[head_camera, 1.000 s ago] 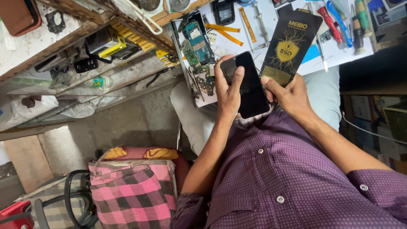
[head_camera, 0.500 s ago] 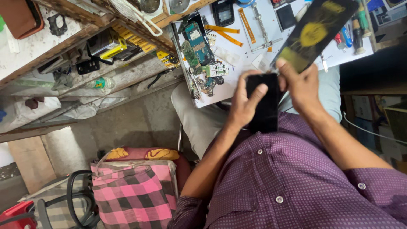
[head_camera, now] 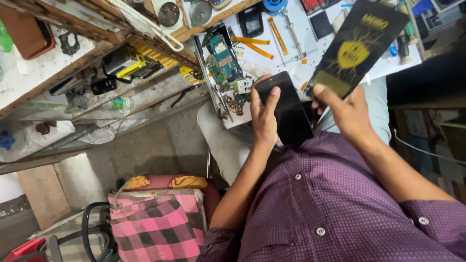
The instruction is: The person sits at a repair bench holding a disassembled smartphone, works around its edges by hand, then peels the protective liner off a new back cover and presses the cover onto the phone body, aligning it with the camera cutout.
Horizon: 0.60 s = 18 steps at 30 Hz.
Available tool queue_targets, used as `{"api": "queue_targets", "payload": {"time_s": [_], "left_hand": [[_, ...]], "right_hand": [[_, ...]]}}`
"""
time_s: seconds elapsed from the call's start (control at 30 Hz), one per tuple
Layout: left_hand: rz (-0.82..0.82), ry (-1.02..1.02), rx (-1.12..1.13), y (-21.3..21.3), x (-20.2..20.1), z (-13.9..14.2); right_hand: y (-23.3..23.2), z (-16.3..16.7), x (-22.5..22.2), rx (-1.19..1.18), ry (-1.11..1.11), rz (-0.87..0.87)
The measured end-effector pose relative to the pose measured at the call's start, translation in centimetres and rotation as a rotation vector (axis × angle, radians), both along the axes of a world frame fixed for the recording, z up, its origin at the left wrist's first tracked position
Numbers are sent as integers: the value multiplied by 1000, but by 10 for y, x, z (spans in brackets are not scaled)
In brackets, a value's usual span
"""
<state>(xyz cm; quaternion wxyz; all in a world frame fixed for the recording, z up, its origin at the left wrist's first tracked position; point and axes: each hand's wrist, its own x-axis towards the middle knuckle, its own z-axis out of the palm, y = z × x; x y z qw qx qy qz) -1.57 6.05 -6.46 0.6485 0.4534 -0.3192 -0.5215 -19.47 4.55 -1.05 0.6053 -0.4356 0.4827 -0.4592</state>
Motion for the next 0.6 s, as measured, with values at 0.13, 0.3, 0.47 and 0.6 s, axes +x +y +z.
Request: {"api": "queue_targets", "payload": {"time_s": [0.13,0.3,0.47,0.6], "left_hand": [[132,-180,18,-3,-1,6],[105,-246,17,4,-3,12],[108,-258,-6,0,-1,17],[111,-261,-5,0,0,16]], "right_hand": [[9,-1,9,-75,157,30],[9,1,17,-138,341,47],[3,4,21,-110,332,-19],[2,-1,21,-77,244,-29]]}}
